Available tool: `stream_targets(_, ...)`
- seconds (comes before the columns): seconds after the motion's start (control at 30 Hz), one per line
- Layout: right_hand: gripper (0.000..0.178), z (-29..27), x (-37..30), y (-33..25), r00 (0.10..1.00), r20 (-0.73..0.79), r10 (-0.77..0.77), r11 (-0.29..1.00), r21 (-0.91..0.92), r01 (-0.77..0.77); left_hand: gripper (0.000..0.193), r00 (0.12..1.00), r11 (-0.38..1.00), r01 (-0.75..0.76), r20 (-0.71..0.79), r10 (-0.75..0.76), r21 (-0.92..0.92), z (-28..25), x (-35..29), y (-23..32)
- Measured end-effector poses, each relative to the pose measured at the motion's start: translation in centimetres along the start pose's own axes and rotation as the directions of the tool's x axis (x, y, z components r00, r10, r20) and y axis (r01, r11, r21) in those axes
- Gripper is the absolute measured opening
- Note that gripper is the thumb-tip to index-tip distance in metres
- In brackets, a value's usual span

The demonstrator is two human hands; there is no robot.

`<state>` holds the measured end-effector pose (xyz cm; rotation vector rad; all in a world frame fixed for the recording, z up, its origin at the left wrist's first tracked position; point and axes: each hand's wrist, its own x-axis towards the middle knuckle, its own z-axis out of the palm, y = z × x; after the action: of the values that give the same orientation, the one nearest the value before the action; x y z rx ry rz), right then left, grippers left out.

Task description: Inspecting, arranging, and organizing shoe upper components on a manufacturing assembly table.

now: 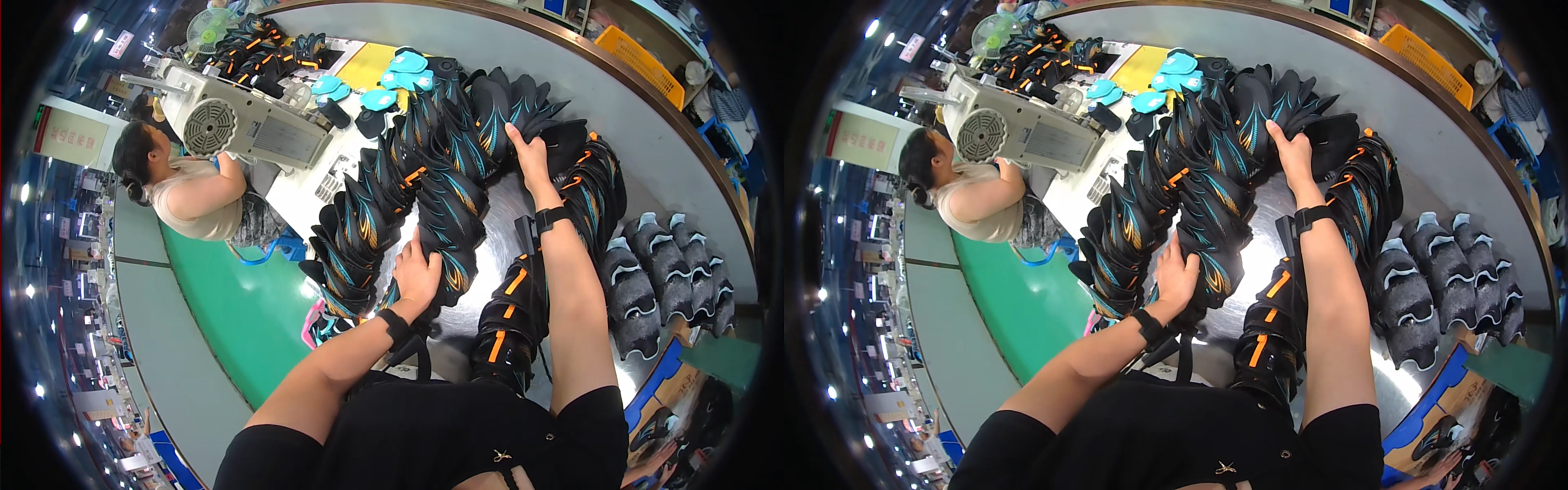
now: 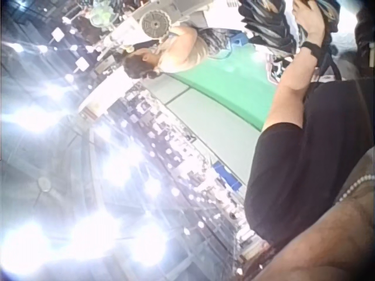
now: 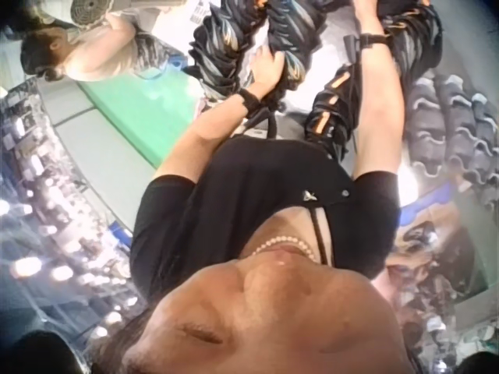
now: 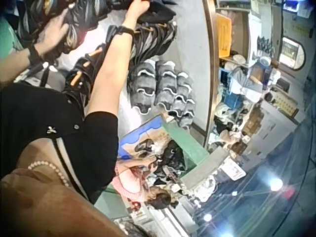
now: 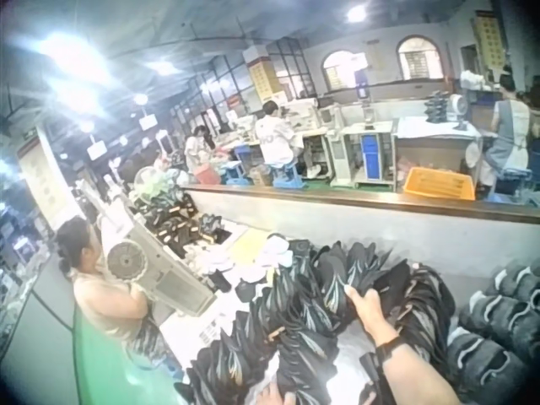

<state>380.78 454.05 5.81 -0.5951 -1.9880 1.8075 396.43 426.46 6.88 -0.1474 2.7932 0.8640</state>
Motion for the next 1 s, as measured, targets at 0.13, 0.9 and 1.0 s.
stream_targets(0.13, 0.054, -0.2, 0.3, 0.3, 0.995, 0.075, 0.07, 0.996, 0.051, -0.074, 0.084, 0.99, 0.996, -0.04, 0.131, 0.05, -0.077, -1.8, 0.4, -0.6)
stream_targets(0.9, 0.05, 0.3, -1.1, -0.4, 1.0, 0.024, -0.009, 0.982, 0.19, 0.004, 0.037, 0.978, 0.927, -0.187, -0.027, 0.207, 0.325, 0.1, 4.3, 0.2)
stream_targets(1.0, 0.051, -0.1, -2.2, -1.0, 0.991, 0.064, 0.114, 0.986, 0.118, -0.12, 0.036, 0.98, 0.938, -0.168, -0.052, 0.192, 0.303, -0.2, 4.5, 0.3)
